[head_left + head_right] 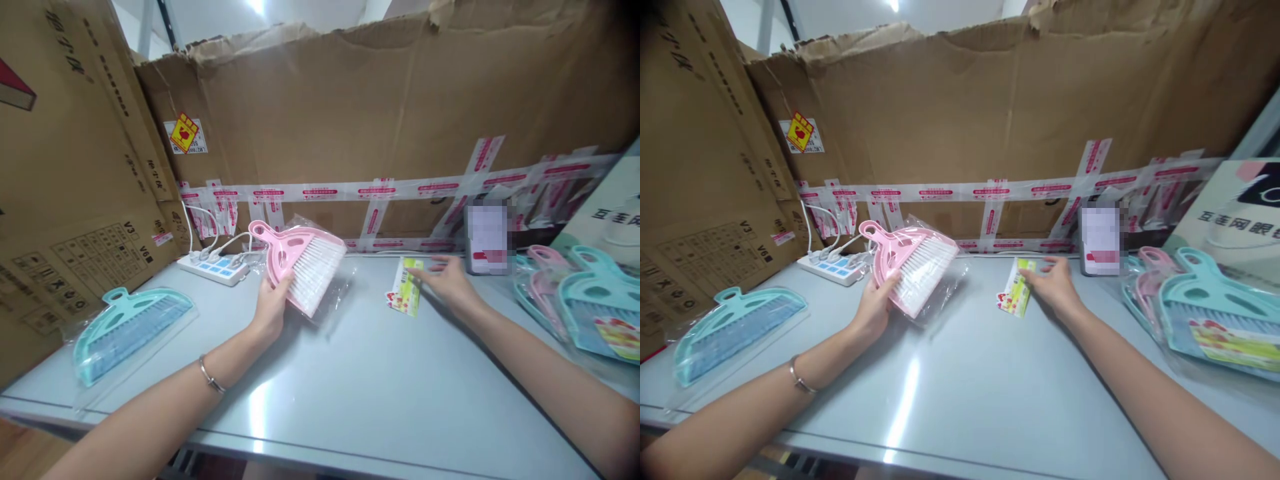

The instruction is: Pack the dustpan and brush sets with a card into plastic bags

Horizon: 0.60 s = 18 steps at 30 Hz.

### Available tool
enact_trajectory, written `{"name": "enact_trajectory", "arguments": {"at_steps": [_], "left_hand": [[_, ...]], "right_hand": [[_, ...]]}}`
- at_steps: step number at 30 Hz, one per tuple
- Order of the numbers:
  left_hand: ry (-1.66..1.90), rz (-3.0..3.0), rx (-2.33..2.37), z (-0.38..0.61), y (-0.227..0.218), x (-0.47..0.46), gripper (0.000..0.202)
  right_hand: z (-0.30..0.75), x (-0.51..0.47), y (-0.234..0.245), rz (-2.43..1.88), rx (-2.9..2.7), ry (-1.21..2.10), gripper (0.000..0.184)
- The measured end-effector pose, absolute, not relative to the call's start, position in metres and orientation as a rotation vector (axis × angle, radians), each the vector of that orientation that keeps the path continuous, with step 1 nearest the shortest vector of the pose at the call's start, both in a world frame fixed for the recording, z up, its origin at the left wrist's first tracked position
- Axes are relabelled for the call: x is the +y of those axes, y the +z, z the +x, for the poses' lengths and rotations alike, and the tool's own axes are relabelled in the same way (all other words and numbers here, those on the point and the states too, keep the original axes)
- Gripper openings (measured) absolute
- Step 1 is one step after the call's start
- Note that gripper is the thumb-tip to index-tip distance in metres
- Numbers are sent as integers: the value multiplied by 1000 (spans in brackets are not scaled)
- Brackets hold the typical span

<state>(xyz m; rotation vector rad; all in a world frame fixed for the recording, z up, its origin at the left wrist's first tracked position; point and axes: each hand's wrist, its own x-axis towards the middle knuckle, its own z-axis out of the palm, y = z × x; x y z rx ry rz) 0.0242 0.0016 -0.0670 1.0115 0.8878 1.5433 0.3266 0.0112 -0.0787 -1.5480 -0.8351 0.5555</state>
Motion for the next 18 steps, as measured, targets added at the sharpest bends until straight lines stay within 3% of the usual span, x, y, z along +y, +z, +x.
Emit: {"name": "enact_trajectory", "arguments": {"at_steps": [2,5,8,12,18], "left_hand": [[1541,1015,875,26,-66,0,51],[1534,1038,851,30,-64,-6,50],[1520,1083,826,36,-64,-13,46],[1471,1094,786,41,-66,-21,49],[1303,1170,766,38,-64,-25,55]], "right_hand": [[331,9,-72,-1537,-765,297,56],[305,-7,-62,-1304,-920,208,40],[260,-29,-57,-1173,-1203,564,30],[222,-41,-58,-1090,-1138,1076,40],[222,-42,-62,-926,-886,1339,51]]}}
